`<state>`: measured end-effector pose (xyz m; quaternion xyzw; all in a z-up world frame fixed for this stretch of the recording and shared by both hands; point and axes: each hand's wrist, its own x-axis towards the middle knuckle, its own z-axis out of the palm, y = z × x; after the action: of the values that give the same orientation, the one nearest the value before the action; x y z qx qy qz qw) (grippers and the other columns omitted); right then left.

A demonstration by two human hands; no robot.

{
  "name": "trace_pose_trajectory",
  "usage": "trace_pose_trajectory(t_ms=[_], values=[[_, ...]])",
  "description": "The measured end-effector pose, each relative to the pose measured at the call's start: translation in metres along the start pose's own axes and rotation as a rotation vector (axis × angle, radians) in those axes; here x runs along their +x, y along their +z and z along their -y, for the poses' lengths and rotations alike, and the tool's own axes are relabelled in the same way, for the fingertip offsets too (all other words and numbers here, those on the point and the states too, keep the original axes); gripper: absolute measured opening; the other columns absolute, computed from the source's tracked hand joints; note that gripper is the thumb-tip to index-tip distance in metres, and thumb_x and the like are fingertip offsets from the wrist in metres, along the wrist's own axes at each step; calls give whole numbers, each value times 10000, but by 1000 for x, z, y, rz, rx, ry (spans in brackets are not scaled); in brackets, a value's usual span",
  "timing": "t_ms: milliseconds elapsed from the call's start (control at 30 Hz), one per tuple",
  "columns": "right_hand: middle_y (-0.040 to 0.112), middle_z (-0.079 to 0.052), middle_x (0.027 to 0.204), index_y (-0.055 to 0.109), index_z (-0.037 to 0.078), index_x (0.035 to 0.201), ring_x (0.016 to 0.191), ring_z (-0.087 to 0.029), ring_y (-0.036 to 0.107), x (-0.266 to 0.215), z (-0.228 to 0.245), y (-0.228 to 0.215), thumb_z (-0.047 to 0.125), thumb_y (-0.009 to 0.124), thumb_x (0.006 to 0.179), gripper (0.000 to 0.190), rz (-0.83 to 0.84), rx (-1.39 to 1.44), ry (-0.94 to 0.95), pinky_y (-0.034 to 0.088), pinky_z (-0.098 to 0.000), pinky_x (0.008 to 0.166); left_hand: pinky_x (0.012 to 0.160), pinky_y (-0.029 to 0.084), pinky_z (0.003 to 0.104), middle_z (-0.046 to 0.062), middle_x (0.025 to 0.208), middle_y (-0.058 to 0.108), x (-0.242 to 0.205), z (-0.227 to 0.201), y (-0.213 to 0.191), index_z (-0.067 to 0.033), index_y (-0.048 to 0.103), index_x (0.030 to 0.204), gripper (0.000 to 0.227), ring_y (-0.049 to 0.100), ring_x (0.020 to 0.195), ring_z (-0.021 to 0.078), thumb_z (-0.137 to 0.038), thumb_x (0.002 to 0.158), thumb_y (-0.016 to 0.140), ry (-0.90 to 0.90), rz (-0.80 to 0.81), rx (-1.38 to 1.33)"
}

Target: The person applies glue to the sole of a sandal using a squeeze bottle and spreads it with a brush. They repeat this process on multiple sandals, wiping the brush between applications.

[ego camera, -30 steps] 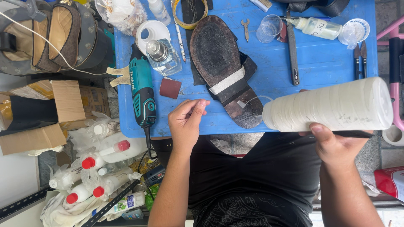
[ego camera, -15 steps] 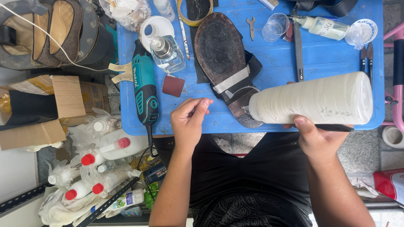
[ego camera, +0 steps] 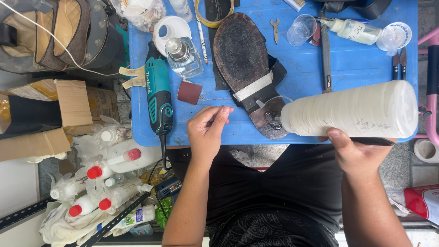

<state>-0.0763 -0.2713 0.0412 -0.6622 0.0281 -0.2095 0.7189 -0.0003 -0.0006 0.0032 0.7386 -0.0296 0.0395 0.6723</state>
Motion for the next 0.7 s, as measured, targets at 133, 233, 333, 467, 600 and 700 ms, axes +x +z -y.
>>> trace_pose_trajectory(t_ms=[133, 233, 333, 467, 600, 700], values=[[639, -207, 1085, 426, -64, 1374, 800, -255, 683, 3, -8, 2, 227, 724, 1025, 543, -88, 143, 79, 568, -314, 566, 648, 498, 211, 32, 845, 717, -1, 2, 0, -3, 778, 993, 164, 635, 733, 67, -153, 1002, 712, 8, -5, 29], [649, -188, 952, 498, -76, 1285, 668, -222, 623, 6, -15, 2, 353, 687, 1079, 512, -162, 220, 181, 464, -288, 515, 660, 510, 211, 33, 891, 728, -1, 3, 1, -4, 768, 1029, 159, 648, 754, 68, -142, 1012, 691, 10, -9, 32], [646, -146, 925, 522, -54, 1232, 668, -183, 583, 9, -23, 1, 444, 670, 1109, 534, -145, 355, 266, 421, -271, 543, 690, 521, 209, 33, 942, 726, -2, 4, 2, -6, 754, 1069, 154, 663, 790, 68, -130, 1027, 672, 13, -5, 20], [654, -101, 1010, 516, -2, 1281, 693, -137, 540, 13, -30, 0, 500, 625, 1118, 540, -155, 534, 394, 398, -247, 573, 727, 513, 207, 30, 997, 695, -2, 7, 1, -6, 731, 1123, 148, 646, 857, 67, -106, 1048, 652, 32, 11, -37], [651, -86, 1144, 530, 29, 1371, 693, -89, 498, 13, -33, -1, 525, 596, 1111, 564, -189, 603, 475, 371, -200, 551, 688, 495, 208, 19, 987, 660, -5, 8, 1, -11, 722, 1142, 146, 615, 840, 68, -83, 1047, 637, -1, 14, -31], [648, -70, 1179, 529, 45, 1397, 679, -56, 470, 15, -33, 0, 547, 610, 1088, 595, -156, 697, 532, 361, -165, 537, 704, 520, 204, 26, 1014, 658, -5, 7, 1, -21, 717, 1137, 129, 611, 820, 70, -50, 1048, 627, -28, 13, -33]])
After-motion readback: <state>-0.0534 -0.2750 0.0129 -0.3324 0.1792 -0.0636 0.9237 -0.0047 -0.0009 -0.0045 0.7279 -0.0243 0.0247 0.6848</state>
